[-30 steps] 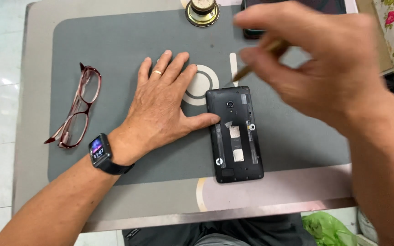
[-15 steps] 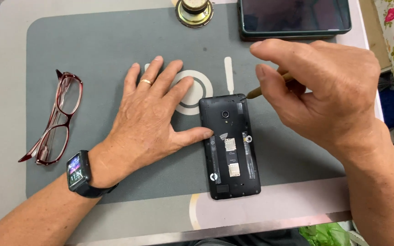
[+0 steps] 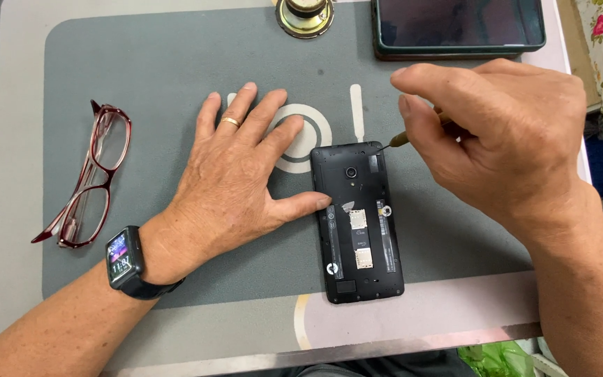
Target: Removing small screws from the back of a smartphone using a precision screwdriver.
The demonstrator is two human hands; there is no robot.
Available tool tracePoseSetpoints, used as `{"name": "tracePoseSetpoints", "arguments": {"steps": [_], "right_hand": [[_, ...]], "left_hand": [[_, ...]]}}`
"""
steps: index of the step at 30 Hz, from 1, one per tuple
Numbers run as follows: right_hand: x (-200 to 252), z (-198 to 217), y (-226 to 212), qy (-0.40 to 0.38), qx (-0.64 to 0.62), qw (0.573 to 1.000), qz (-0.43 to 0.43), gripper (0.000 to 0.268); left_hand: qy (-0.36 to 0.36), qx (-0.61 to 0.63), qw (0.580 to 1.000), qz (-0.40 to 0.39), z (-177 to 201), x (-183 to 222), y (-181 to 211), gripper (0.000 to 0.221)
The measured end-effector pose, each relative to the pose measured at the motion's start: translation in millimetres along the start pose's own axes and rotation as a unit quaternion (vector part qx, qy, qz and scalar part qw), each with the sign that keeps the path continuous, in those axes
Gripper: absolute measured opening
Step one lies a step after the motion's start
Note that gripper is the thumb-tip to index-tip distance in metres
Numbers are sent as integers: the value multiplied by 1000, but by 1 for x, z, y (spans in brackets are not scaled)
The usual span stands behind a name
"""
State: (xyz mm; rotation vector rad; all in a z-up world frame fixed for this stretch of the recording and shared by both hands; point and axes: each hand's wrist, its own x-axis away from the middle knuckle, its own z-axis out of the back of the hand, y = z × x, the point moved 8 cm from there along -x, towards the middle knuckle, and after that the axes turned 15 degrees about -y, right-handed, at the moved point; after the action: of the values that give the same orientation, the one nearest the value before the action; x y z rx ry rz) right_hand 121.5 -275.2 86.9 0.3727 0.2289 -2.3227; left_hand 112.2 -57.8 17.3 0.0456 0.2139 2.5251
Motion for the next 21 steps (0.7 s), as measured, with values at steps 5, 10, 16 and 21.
{"name": "tracePoseSetpoints", "arguments": {"steps": [5,10,16,21], "right_hand": [[0,-2,0,2,10,1000,5,13],[-1,0,-2,12,1,1000,15,14],[-3,3,-5,22,-5,999,29,13],[-3,3,-5,21,-3,999,28,13]], "left_hand": [[7,3,1000,-3,1,1,0,92],[14,-6,1000,-8,2,1,1,90],[8,-3,1000,-5,1,1,1,90],[0,-3,1000,-2,1,0,0,89]]}}
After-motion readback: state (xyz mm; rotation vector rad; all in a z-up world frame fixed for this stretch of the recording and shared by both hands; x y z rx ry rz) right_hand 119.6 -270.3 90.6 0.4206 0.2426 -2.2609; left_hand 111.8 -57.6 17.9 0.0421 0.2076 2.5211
